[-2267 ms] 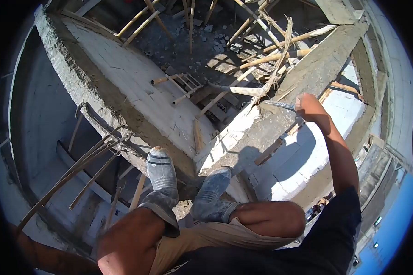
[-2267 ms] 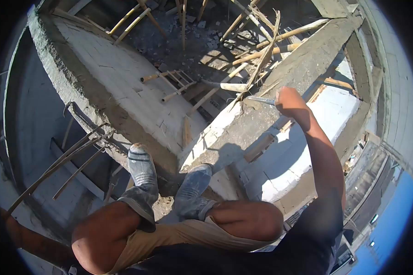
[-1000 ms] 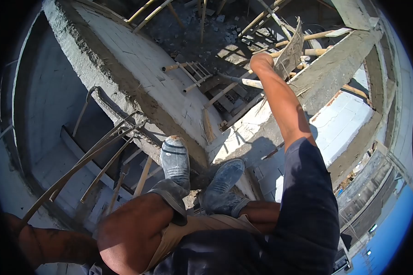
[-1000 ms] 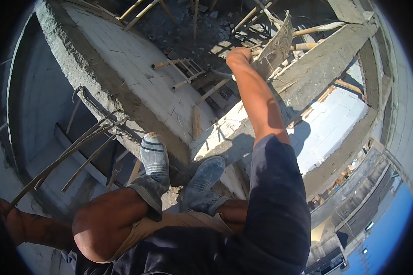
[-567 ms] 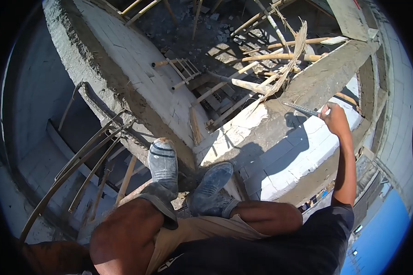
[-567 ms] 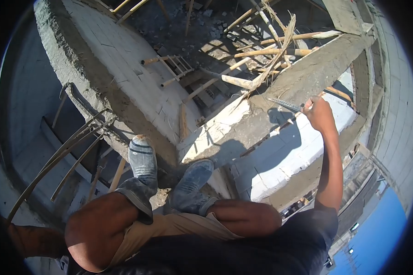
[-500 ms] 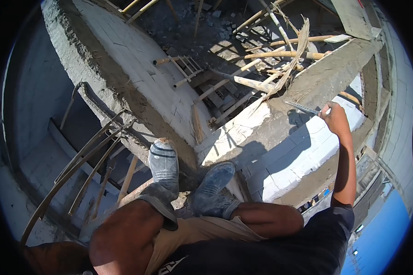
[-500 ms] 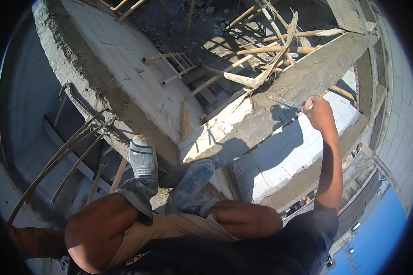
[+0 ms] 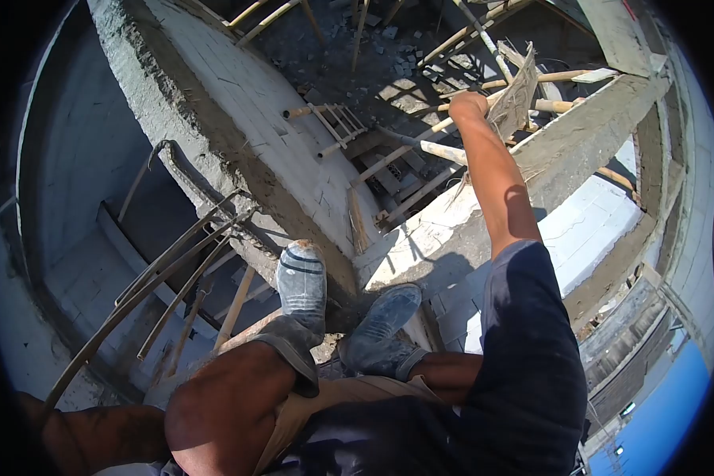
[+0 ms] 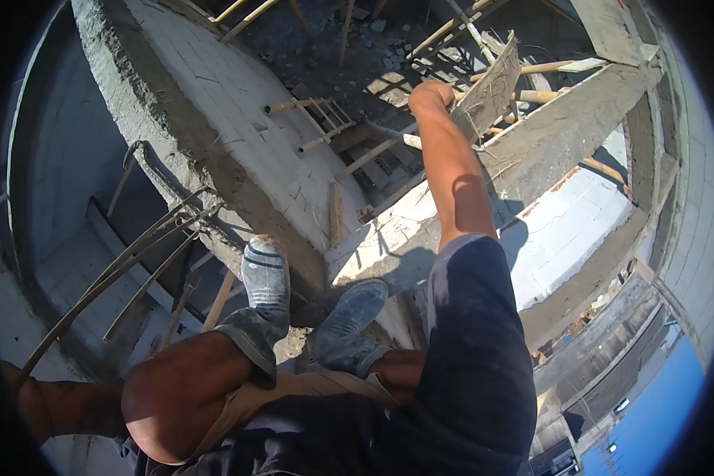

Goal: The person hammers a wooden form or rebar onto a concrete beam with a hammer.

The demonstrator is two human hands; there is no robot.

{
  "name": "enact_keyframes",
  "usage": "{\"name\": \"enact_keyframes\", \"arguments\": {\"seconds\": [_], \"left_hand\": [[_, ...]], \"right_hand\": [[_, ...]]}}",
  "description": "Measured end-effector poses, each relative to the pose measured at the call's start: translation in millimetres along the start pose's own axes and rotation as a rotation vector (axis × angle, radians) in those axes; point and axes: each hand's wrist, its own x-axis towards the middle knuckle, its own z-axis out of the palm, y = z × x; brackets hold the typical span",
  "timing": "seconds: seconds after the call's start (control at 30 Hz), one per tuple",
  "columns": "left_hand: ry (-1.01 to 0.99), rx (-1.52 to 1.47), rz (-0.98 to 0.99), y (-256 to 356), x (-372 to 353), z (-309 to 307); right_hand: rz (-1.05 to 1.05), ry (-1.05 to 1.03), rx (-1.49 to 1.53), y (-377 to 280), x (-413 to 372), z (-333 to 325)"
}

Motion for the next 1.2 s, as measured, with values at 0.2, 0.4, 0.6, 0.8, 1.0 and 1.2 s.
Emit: {"name": "enact_keyframes", "arguments": {"seconds": [0.2, 0.4, 0.6, 0.8, 1.0, 1.2], "left_hand": [[0.003, -0.026, 0.013, 7.1, -9.2, -3.6], [-0.045, -0.030, -0.013, 2.5, -12.9, -3.1], [-0.087, -0.017, -0.037, -3.9, -9.8, 16.6], [-0.039, -0.019, -0.008, -4.8, -4.6, 6.8], [-0.048, -0.055, 0.019, -8.4, 7.2, -6.5], [-0.118, -0.106, 0.016, -13.2, 12.9, -6.2]], "right_hand": [[-0.139, 0.099, -0.010, 69.8, -77.0, -18.4], [-0.197, 0.192, 0.412, 238.8, -189.8, -12.2], [-0.096, 0.203, 0.193, 176.1, -137.4, 54.9], [-0.211, 0.157, -0.016, 55.0, -77.9, -6.8], [-0.168, 0.008, -0.130, 53.1, -69.5, -23.7], [-0.230, 0.098, -0.035, 154.8, -90.6, 10.1]]}}
